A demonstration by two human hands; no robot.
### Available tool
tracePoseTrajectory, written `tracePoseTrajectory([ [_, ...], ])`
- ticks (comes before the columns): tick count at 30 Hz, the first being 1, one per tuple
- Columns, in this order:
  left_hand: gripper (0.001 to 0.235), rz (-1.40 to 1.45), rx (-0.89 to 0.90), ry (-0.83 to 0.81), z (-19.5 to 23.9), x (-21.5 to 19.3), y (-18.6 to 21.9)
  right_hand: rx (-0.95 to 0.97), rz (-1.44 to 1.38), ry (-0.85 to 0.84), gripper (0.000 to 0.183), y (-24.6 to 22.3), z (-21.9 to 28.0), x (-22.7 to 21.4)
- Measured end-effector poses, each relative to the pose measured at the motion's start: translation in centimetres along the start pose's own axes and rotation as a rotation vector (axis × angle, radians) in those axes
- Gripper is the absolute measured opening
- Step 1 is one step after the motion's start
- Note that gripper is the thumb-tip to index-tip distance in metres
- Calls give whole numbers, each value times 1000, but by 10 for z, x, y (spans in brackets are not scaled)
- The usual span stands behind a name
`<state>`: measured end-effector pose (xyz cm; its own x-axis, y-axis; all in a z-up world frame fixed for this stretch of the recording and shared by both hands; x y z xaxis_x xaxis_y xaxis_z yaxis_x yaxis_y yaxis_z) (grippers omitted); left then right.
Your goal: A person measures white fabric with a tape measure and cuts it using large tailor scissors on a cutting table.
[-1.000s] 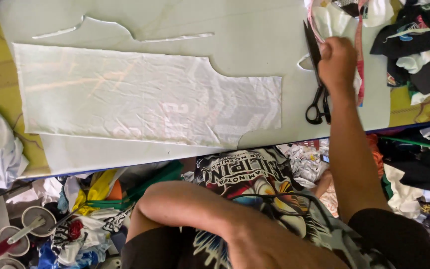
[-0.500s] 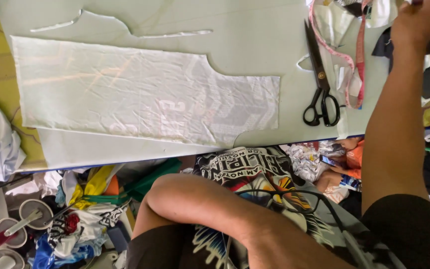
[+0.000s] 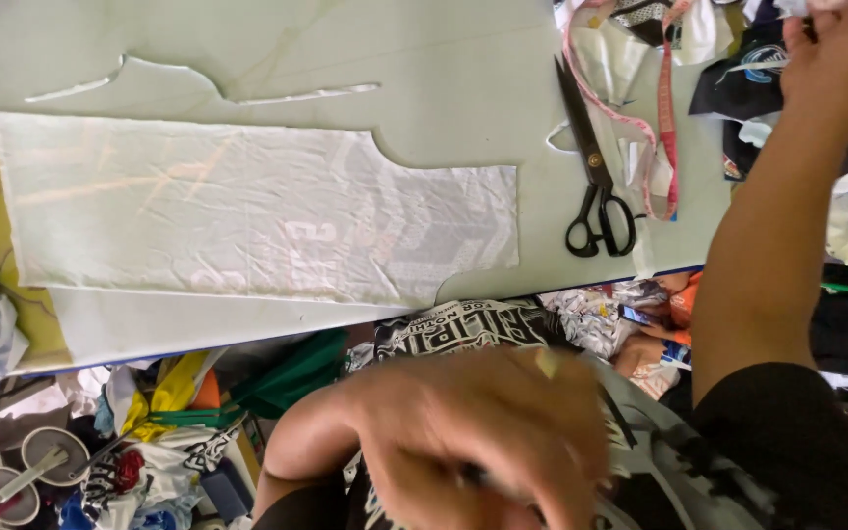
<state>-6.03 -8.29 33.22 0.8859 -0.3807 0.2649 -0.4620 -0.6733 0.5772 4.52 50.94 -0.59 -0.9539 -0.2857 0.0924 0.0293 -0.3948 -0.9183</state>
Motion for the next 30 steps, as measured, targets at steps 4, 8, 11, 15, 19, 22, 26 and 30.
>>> tracePoseTrajectory([
  [4,11,-342,-426,361,58,-14,-14,-631,89,29,19,-26,91,30],
  [8,18,-520,-763,890,110,-36,-50,-872,948,-576,22,-66,291,102],
  [11,71,-282,-857,1216,148,-51,-79,-1088,1574,-1005,31,-27,397,155],
  [15,89,-141,-760,1374,193,-56,-96,-818,1411,-1363,49,62,434,157],
  [19,49,-135,-709,1482,231,-64,-105,-882,1365,-1233,41,109,434,142],
  [22,37,-104,-689,1496,257,-73,-108,-692,1261,-1121,37,118,434,139],
  [26,36,-338,-779,1426,287,-91,-111,-497,1100,-1033,36,146,422,132],
  [30,47,-942,-891,1245,287,-113,-105,-620,1014,-928,29,169,423,142],
])
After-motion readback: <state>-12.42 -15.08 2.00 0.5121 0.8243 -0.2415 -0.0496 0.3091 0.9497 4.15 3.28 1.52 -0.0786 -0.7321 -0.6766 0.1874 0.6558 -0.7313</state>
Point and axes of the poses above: each hand's wrist, its own z-axis away from the middle knuckle, its own x-axis out of the palm, y = z × x, the point moved 1 cm from there along -z, towards the middle knuckle
